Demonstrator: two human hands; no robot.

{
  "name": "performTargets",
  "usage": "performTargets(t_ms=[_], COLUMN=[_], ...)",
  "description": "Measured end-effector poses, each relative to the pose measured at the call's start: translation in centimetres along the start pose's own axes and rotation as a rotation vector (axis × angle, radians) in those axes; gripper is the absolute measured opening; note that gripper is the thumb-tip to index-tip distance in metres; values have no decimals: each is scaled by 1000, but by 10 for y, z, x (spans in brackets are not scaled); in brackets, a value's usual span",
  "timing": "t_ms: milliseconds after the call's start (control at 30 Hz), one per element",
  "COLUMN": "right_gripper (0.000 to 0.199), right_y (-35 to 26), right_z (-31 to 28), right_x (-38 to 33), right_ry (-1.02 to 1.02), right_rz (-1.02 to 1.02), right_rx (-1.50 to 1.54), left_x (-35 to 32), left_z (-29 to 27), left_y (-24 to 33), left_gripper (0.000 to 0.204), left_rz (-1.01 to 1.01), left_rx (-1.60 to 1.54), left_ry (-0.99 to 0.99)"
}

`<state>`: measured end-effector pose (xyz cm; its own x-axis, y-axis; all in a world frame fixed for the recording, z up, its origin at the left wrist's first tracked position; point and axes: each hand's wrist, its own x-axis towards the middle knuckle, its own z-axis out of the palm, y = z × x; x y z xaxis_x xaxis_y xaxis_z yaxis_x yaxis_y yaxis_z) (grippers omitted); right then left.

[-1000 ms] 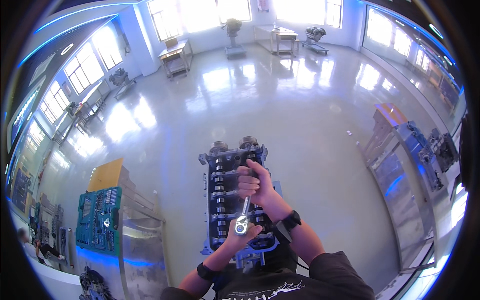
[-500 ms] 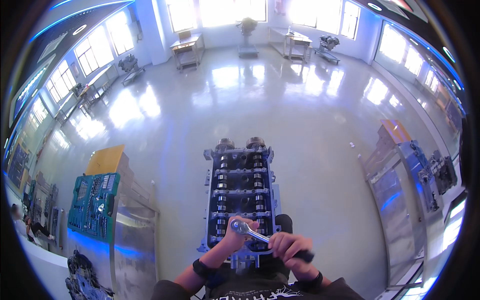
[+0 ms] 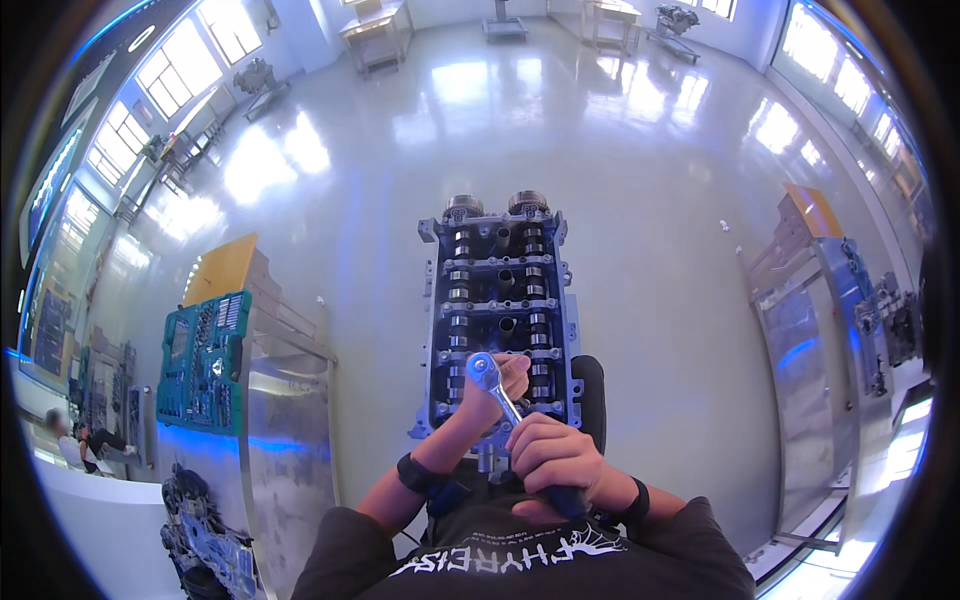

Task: Using a socket wrench to tighten bolts on an engine cylinder head.

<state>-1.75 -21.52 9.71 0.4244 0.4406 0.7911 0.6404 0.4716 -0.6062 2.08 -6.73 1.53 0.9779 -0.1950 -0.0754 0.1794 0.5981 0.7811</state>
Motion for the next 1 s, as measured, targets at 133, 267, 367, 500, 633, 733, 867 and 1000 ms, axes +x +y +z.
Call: performTargets(t_ms=[133, 267, 367, 500, 633, 733, 867, 1000], right_gripper=[28, 33, 32, 29, 24, 23, 21, 20], right_y=[13, 23, 45, 66, 94, 109, 120, 118], right_z=[-15, -32, -61, -94, -114, -119, -121, -116], right_x=[1, 3, -1, -4, 4, 12, 13, 9], right_ry=[180, 344, 579, 625, 617, 595, 645, 832], right_rz=[64, 160, 216, 343, 509, 587, 604, 543], right_rx=[320, 565, 869, 1213, 1521, 1593, 1629, 1458], left_x=[-3, -15, -15, -22, -10, -5, -6, -12], left_z=[-6, -10, 17, 39, 42, 35, 42, 47], left_y=[-3, 2, -1, -4, -10, 0, 19, 24], left_gripper=[43, 46, 43, 40, 37, 30, 14, 32], left_rz=[108, 142, 250, 264, 201, 204, -79, 135], left_rx=[0, 279, 507, 603, 519, 463, 386, 446], left_ry=[-3, -53, -11, -223, -275, -421, -164, 45])
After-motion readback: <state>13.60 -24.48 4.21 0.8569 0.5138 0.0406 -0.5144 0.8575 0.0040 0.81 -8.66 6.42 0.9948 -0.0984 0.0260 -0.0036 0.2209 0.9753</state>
